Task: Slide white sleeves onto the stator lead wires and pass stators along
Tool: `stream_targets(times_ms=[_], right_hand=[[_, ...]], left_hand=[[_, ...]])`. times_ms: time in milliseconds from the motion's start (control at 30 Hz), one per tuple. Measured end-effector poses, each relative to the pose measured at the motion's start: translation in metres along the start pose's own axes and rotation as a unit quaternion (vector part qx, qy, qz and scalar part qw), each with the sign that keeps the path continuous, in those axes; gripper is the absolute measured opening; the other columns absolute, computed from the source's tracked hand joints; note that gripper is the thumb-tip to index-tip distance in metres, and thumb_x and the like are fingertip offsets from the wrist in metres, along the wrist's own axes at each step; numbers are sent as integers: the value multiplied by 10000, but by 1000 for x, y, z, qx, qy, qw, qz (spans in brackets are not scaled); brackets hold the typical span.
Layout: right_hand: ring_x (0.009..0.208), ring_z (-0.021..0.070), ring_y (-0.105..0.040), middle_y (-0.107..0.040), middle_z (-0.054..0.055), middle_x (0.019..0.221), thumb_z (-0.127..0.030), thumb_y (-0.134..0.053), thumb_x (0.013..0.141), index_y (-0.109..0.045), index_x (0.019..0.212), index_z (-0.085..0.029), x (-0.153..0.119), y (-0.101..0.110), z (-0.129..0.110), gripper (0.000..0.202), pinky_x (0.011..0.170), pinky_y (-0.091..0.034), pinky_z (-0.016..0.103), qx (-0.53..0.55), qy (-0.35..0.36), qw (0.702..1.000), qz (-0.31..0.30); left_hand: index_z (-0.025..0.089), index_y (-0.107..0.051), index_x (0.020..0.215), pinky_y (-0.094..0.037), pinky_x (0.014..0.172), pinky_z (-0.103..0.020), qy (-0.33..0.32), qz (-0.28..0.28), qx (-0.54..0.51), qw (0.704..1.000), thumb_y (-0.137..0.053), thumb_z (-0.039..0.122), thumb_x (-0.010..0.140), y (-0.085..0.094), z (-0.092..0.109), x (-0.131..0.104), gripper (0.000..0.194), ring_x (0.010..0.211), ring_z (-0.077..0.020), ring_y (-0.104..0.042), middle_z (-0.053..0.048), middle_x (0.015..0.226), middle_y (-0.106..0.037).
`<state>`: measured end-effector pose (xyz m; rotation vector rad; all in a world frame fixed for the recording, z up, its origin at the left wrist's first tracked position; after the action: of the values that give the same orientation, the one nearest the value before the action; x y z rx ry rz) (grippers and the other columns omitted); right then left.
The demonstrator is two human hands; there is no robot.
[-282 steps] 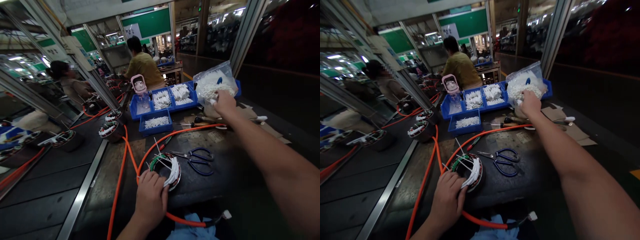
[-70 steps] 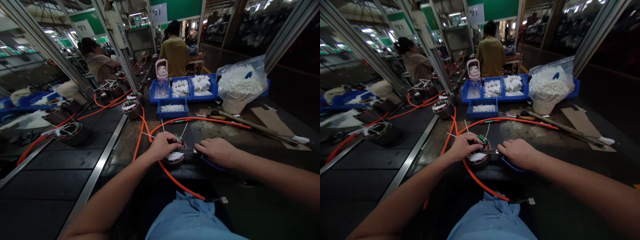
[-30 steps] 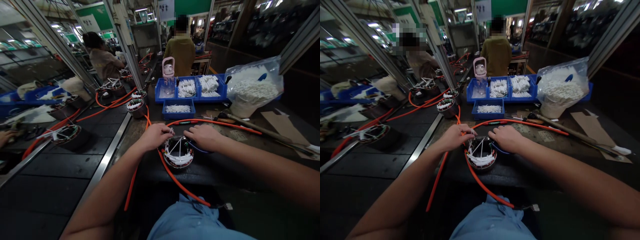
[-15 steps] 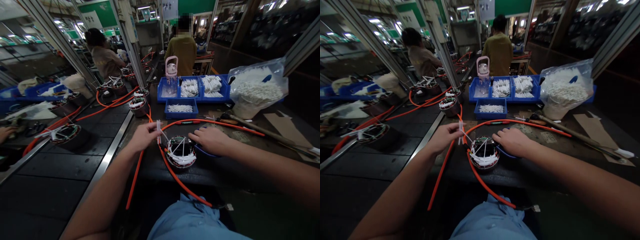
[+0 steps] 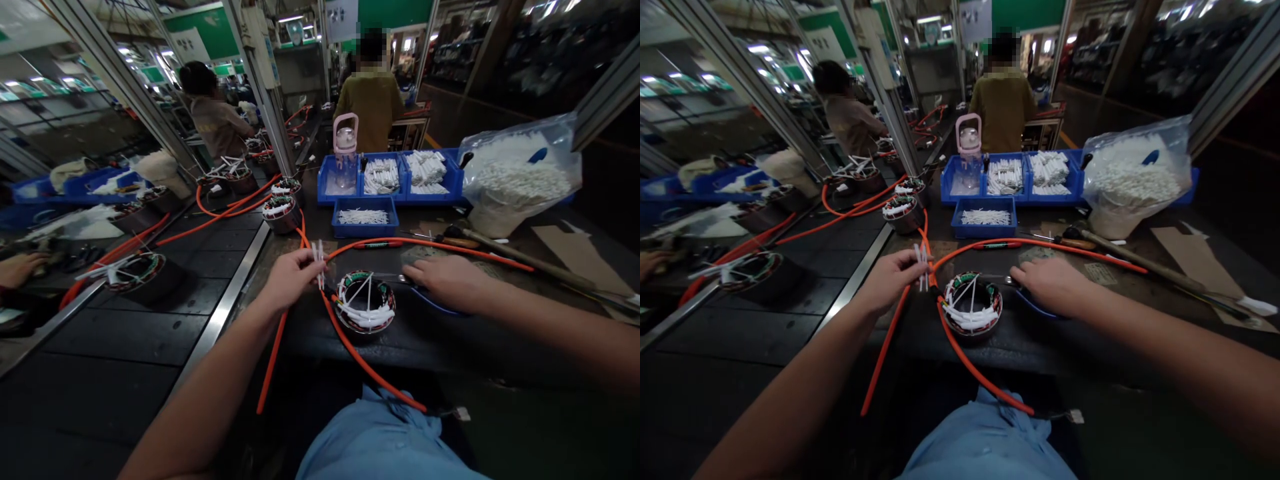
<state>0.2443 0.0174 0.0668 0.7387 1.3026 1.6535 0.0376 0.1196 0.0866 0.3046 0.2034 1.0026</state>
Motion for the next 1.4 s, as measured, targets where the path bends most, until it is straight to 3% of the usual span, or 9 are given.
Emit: stream_targets(times_ms=[100, 167, 267, 333, 500, 767, 1100, 1400], right_hand=[[702, 173, -550, -595, 55, 831, -104, -445, 806, -520, 1099, -198, -26, 1, 0, 317, 575, -298, 257, 26, 16, 1000, 3], [698, 171, -546, -587, 42, 820, -113, -435, 818, -520, 1095, -208, -35, 5, -8, 305, 581, -304, 259, 49, 25, 998, -11], [688, 169, -542, -572, 33, 785, -125, -446, 814, -541, 1025, -203, -34, 12, -24, 245, 556, -293, 257, 71, 33, 996, -34], [675, 167, -539, -569, 34, 774, -128, -464, 797, -547, 997, -199, -28, 16, -33, 227, 539, -282, 256, 71, 36, 996, -41], [650, 181, -537, -572, 56, 760, -126, -443, 812, -549, 980, -168, -18, 16, -43, 204, 517, -270, 269, 34, 52, 998, -27], [650, 167, -539, -572, 47, 770, -103, -445, 800, -545, 1000, -179, -27, 12, -28, 236, 524, -270, 266, 31, 27, 999, -11], [644, 187, -567, -588, 54, 756, -145, -452, 792, -546, 1007, -187, -10, 25, -37, 238, 521, -280, 261, 56, 22, 996, -62], [652, 173, -570, -598, 63, 762, -132, -434, 791, -548, 986, -172, -5, 14, -46, 229, 528, -297, 255, 81, 33, 995, -57]], left_hand=[[147, -574, 1121, -389, 525, -190, 42, -173, 25, 984, -663, 257, 646, -32, -4, -7, 496, 547, -92, -503, 57, 612, -539], [152, -588, 1104, -355, 502, -180, 45, -262, 71, 961, -671, 231, 631, -53, -1, -7, 487, 524, -83, -483, 68, 576, -516], [147, -650, 968, -352, 510, -182, 58, -339, 89, 935, -658, 214, 628, -79, 5, -1, 346, 528, -80, -481, 54, 583, -541], [142, -670, 894, -370, 531, -190, 88, -358, 66, 927, -654, 218, 623, -91, 8, 2, 282, 536, -82, -487, 38, 611, -576], [138, -672, 704, -362, 511, -194, 100, -318, 23, 942, -650, 276, 640, -93, 13, 1, 153, 504, -79, -465, 25, 571, -590], [138, -647, 784, -338, 503, -195, 80, -233, -30, 969, -606, 347, 741, -57, 5, -14, 217, 526, -79, -483, -2, 655, -609], [138, -619, 822, -300, 502, -187, 59, -216, -34, 974, -556, 413, 784, -48, 1, -17, 284, 535, -74, -449, 14, 647, -556], [148, -603, 833, -313, 516, -184, 70, -219, -53, 972, -549, 417, 790, -49, -4, -20, 278, 561, -80, -450, 9, 678, -548]])
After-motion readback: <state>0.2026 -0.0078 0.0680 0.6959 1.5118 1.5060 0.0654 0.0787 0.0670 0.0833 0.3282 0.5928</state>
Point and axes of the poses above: each hand's wrist, its own x-axis towards the middle knuckle, its own y-axis out of the back of the hand, z = x × y, the point moved 8 cm from there along x, towards the middle knuckle
